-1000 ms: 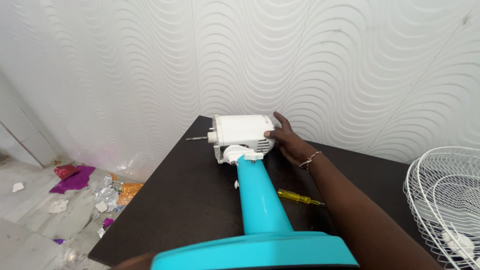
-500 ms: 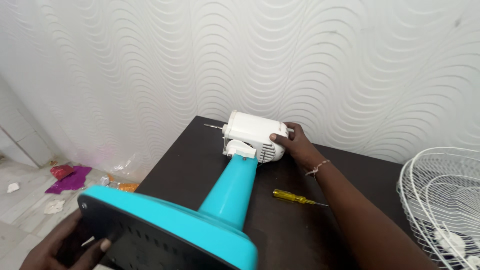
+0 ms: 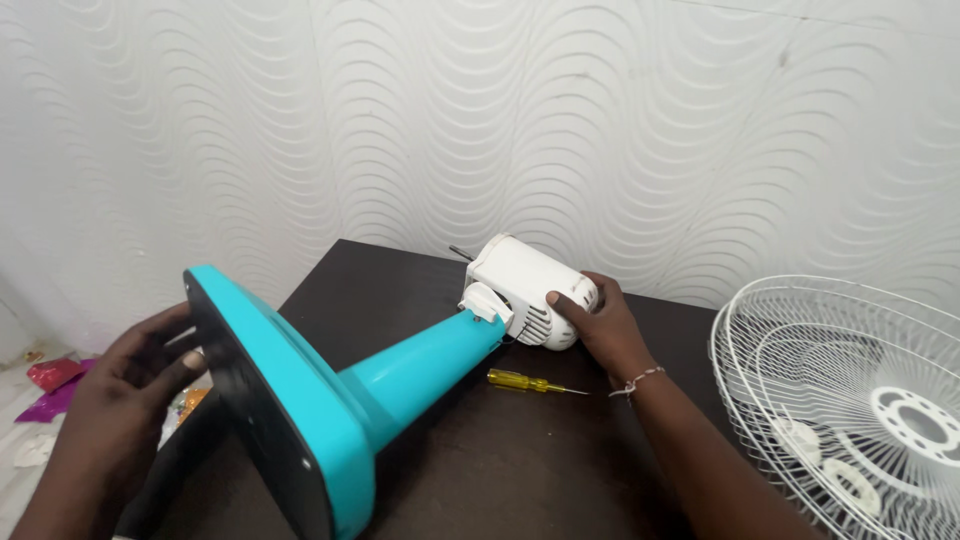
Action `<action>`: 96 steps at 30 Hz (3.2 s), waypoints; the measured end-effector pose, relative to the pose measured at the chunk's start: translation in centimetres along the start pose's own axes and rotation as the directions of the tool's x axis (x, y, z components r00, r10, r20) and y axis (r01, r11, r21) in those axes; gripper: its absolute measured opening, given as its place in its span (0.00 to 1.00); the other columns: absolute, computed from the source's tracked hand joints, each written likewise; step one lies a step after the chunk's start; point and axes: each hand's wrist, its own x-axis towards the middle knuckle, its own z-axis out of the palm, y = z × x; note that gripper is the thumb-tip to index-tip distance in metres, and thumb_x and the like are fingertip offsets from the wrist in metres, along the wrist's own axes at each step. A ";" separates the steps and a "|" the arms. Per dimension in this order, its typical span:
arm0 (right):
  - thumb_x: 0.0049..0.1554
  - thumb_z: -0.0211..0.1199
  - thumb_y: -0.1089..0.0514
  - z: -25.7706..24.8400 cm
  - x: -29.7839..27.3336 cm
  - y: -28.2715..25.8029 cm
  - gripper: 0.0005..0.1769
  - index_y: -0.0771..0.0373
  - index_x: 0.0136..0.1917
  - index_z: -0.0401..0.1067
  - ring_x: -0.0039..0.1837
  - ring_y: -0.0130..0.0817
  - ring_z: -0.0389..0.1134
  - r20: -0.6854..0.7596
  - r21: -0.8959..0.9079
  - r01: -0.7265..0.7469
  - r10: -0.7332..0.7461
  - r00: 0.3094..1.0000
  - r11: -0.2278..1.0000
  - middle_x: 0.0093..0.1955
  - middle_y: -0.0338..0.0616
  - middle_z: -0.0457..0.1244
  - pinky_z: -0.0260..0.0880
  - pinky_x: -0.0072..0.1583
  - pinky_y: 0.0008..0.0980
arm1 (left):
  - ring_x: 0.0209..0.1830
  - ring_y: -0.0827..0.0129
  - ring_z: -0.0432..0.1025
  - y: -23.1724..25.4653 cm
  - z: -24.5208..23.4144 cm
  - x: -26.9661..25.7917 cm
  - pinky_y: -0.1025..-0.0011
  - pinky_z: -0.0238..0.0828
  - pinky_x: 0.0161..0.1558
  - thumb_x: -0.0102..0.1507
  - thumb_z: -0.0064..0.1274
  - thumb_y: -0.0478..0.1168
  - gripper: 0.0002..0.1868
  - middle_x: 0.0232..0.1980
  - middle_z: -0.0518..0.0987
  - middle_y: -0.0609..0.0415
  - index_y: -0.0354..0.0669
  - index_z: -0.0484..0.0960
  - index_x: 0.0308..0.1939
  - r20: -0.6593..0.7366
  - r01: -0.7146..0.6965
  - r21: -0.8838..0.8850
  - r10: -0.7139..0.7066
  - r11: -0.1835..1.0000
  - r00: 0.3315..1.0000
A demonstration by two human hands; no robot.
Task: The person aligns and secures the white fan motor housing to the turquoise neck and base of an electric fan. They rotate the assembly to check fit and tighten the connection by hand, then pick up a yellow screwdriver to fasten the joint.
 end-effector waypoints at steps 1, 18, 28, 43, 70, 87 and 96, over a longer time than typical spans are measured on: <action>0.45 0.75 0.39 -0.3 -0.6 0.1 0.51 0.66 0.72 0.60 0.63 0.40 0.70 -0.022 -0.003 0.009 -0.009 1.000 1.000 0.63 0.56 0.65 0.72 0.61 0.36 | 0.70 0.60 0.70 0.2 0.3 -0.2 0.64 0.66 0.69 0.62 0.53 0.31 0.33 0.69 0.77 0.41 0.37 0.71 0.73 0.010 -0.062 -0.009 0.062 0.998 0.998; 0.43 0.76 0.36 -3.0 -5.6 0.2 0.52 0.73 0.67 0.60 0.59 0.41 0.71 -0.240 -0.097 0.034 -0.057 0.969 0.995 0.60 0.60 0.64 0.76 0.56 0.37 | 0.74 0.39 0.62 1.6 9.9 -10.6 0.47 0.67 0.64 0.53 0.64 0.46 0.60 0.80 0.58 0.33 0.44 0.43 0.82 0.025 -0.471 0.527 0.541 0.707 0.841; 0.44 0.74 0.31 -3.7 -6.7 0.7 0.53 0.72 0.65 0.59 0.57 0.47 0.71 -0.324 -0.277 -0.007 -0.086 0.942 0.961 0.61 0.64 0.61 0.76 0.54 0.42 | 0.66 0.41 0.69 2.2 11.8 -8.4 0.50 0.70 0.58 0.57 0.62 0.47 0.49 0.73 0.66 0.35 0.37 0.53 0.77 -0.134 -0.140 0.522 0.242 0.841 0.961; 0.46 0.74 0.33 -3.4 -6.5 1.7 0.51 0.72 0.64 0.57 0.55 0.48 0.72 -0.363 -0.264 0.050 -0.147 0.920 0.963 0.58 0.63 0.63 0.74 0.54 0.42 | 0.77 0.33 0.46 -0.2 15.2 -8.7 0.31 0.48 0.70 0.61 0.59 0.45 0.39 0.75 0.52 0.22 0.28 0.62 0.69 0.058 -0.489 0.839 0.854 0.239 0.517; 0.49 0.73 0.39 -4.7 -5.2 1.2 0.45 0.72 0.64 0.57 0.53 0.42 0.74 -0.284 -0.195 0.085 -0.140 0.949 0.977 0.55 0.61 0.65 0.78 0.49 0.38 | 0.64 0.55 0.67 1.4 27.3 -3.2 0.38 0.53 0.69 0.58 0.60 0.43 0.11 0.56 0.78 0.53 0.49 0.87 0.43 0.590 -0.921 0.389 0.775 -0.027 0.226; 0.47 0.73 0.38 -4.8 -4.7 0.9 0.48 0.73 0.63 0.56 0.54 0.43 0.73 -0.230 -0.165 0.060 -0.098 0.968 0.984 0.55 0.63 0.64 0.80 0.49 0.38 | 0.64 0.57 0.68 1.7 26.4 -1.1 0.46 0.58 0.67 0.53 0.66 0.45 0.12 0.55 0.79 0.55 0.52 0.88 0.40 0.558 -0.933 0.359 0.793 0.036 0.245; 0.47 0.73 0.41 -5.3 -4.1 1.5 0.46 0.73 0.65 0.57 0.55 0.43 0.72 -0.211 -0.192 0.053 -0.094 0.973 0.980 0.57 0.61 0.64 0.78 0.52 0.39 | 0.63 0.56 0.68 1.8 26.5 -1.3 0.44 0.55 0.68 0.53 0.66 0.44 0.11 0.55 0.80 0.56 0.51 0.89 0.39 0.537 -0.932 0.358 0.804 0.055 0.254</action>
